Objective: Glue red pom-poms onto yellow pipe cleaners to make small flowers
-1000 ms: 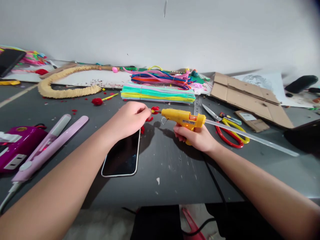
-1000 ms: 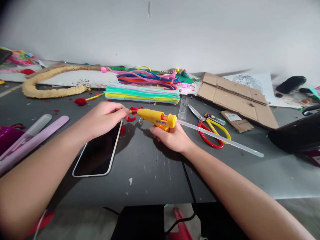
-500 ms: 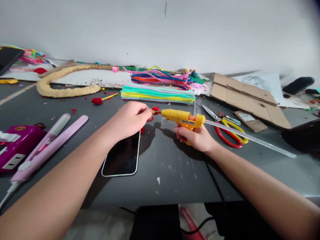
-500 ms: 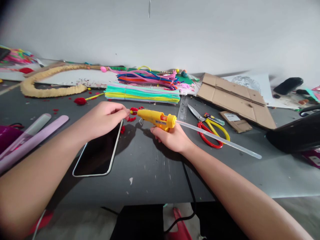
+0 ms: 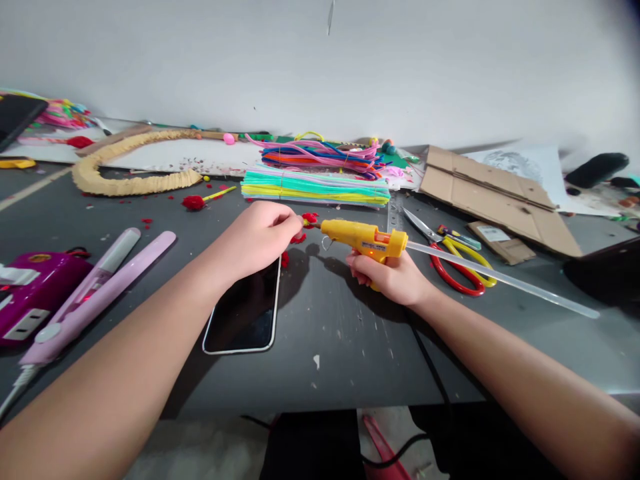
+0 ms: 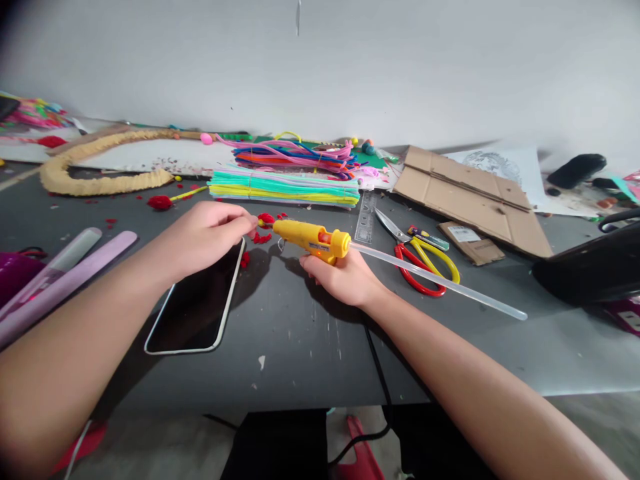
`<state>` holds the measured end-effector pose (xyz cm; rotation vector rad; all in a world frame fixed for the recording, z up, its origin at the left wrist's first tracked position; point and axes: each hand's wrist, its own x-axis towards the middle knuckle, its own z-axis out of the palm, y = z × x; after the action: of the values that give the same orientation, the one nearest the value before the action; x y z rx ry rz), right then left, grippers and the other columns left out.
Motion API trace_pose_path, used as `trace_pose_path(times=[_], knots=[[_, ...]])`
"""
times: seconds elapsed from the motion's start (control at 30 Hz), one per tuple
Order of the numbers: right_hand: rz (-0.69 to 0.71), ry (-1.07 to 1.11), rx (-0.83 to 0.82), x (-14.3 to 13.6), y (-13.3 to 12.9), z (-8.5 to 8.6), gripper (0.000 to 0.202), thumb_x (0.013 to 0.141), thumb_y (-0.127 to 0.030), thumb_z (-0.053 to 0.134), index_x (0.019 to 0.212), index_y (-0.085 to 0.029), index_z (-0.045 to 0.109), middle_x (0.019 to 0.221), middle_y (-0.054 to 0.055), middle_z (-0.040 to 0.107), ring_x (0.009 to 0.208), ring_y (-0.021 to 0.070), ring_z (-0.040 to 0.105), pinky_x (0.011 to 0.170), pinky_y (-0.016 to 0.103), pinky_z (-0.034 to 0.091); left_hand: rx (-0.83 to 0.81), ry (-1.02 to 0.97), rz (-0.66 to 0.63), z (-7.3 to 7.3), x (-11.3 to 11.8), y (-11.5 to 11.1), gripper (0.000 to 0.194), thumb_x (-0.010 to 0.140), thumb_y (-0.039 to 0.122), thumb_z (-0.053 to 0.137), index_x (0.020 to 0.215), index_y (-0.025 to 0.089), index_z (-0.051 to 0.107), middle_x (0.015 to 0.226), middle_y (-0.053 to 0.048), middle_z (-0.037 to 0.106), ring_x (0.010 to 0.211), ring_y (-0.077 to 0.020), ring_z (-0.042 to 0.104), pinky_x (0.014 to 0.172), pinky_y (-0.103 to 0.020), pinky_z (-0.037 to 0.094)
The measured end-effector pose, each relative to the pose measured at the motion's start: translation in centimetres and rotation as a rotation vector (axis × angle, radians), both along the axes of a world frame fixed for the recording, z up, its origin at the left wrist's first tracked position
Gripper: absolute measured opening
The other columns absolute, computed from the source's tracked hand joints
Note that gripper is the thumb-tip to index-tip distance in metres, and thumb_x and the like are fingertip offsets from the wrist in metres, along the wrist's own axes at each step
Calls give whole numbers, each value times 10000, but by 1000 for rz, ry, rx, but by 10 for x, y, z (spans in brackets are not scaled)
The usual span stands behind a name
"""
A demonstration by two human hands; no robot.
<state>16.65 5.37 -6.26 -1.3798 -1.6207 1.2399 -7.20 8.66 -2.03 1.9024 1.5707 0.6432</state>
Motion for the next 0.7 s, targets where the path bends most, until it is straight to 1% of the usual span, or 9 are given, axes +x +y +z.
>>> trace_pose_path(times=[0.1, 0.17, 0.23, 0.33, 0.4, 0.43, 0.5, 0.57, 0.7], knots=[[-35, -3, -7, 0, -1, -1, 220, 847, -381, 673, 723, -204, 638, 659, 20, 629, 583, 146, 566, 547, 299, 473, 21, -52, 22, -2, -3, 3, 314, 861, 403, 541, 616, 209, 510, 572, 7, 404, 509, -131, 337, 499, -311, 205], [-58, -14, -24, -2, -2, -1, 247, 857, -410, 669, 727, -201, 647, 631, 19, 618, 564, 146, 555, 536, 301, 463, 25, -113, 40, -4, -6, 6, 292, 855, 398, 557, 632, 210, 533, 580, 8, 393, 516, -132, 341, 506, -309, 214], [-75, -20, 1, -2, -2, -1, 250, 863, -432, 665, 771, -200, 670, 645, 20, 630, 580, 153, 567, 548, 303, 466, 1, -180, 50, -5, -10, 9, 260, 851, 395, 571, 667, 212, 575, 576, 17, 351, 513, -129, 323, 510, -307, 225], [-127, -81, 155, 2, 1, 1, 260, 861, -472, 680, 894, -216, 713, 808, 43, 710, 790, 213, 655, 673, 331, 516, -51, -248, 69, -5, -15, 12, 243, 843, 406, 596, 698, 211, 612, 580, 25, 319, 505, -122, 295, 511, -308, 237], [-144, -192, 244, 10, 6, 4, 289, 867, -501, 679, 932, -225, 733, 864, 53, 730, 907, 250, 667, 743, 350, 520, -71, -267, 81, -4, -16, 13, 247, 838, 415, 610, 699, 211, 617, 590, 22, 327, 510, -121, 294, 510, -308, 231], [-134, -258, 269, 16, 10, 6, 303, 872, -513, 674, 926, -222, 742, 839, 53, 726, 896, 253, 665, 744, 350, 512, -80, -273, 83, -3, -17, 13, 250, 837, 420, 614, 698, 211, 616, 593, 20, 327, 513, -120, 291, 510, -307, 225], [-66, -382, 285, 29, 17, 9, 338, 860, -541, 688, 901, -212, 754, 765, 41, 699, 783, 227, 642, 702, 340, 486, -95, -283, 81, -2, -18, 13, 255, 838, 420, 614, 691, 212, 608, 594, 21, 309, 516, -118, 271, 511, -306, 209], [-49, -476, 278, 43, 25, 11, 395, 807, -595, 726, 857, -204, 756, 704, 20, 660, 691, 201, 594, 649, 331, 450, -100, -288, 78, 0, -18, 12, 250, 835, 409, 611, 683, 211, 604, 595, 20, 294, 521, -118, 258, 516, -304, 197], [-146, -582, 256, 62, 32, 14, 466, 720, -653, 773, 810, -197, 739, 649, 8, 600, 623, 185, 530, 590, 320, 382, -93, -268, 84, 2, -20, 13, 234, 811, 396, 614, 671, 208, 607, 592, 12, 302, 532, -123, 277, 529, -304, 190]])
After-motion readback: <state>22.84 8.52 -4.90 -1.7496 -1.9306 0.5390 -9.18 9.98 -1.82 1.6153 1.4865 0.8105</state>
